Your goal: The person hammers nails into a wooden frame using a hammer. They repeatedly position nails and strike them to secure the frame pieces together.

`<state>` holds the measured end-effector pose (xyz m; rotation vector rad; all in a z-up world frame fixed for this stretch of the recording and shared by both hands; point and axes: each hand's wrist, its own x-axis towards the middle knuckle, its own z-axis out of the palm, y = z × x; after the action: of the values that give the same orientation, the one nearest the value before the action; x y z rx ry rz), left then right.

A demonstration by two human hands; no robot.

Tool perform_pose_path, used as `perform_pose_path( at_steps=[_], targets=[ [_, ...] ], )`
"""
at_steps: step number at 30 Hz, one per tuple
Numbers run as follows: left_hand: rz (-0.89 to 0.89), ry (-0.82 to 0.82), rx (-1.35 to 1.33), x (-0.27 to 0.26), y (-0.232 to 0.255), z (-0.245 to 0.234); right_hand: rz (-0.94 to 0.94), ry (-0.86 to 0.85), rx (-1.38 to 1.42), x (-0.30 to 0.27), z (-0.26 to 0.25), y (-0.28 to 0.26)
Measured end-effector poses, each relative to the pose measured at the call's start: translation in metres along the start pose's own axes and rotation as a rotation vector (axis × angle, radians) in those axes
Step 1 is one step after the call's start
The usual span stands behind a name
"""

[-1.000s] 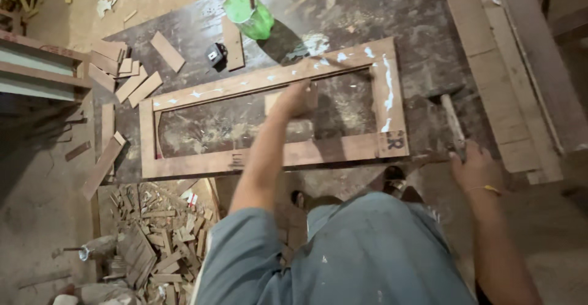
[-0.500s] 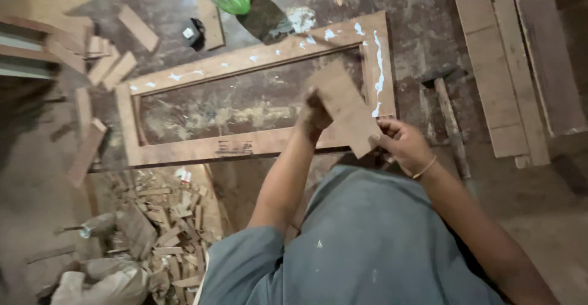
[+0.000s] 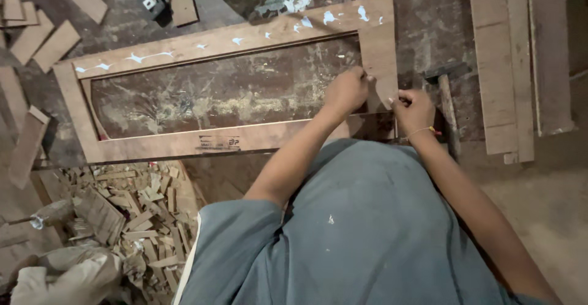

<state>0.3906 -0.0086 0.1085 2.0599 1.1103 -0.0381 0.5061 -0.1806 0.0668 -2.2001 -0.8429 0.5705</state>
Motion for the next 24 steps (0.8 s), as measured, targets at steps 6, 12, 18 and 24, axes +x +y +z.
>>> perform_pose_path(
  at_steps=[6, 12, 18, 24],
  targets=[
    [0.061, -0.039, 0.039, 0.009, -0.009, 0.006, -0.048, -0.031, -0.156, -0.004, 0.010, 0.001],
    [-0.002, -0.125, -0.016, 0.020, -0.022, 0.015, -0.005, 0.027, -0.137, -0.002, 0.021, 0.018],
    [0.006, -0.167, -0.050, 0.031, -0.025, 0.017, 0.286, -0.102, 0.113, 0.009, 0.021, 0.046],
    [-0.027, -0.220, -0.086, 0.038, -0.041, 0.032, 0.140, -0.132, -0.124, 0.007, 0.016, 0.031]
  ],
)
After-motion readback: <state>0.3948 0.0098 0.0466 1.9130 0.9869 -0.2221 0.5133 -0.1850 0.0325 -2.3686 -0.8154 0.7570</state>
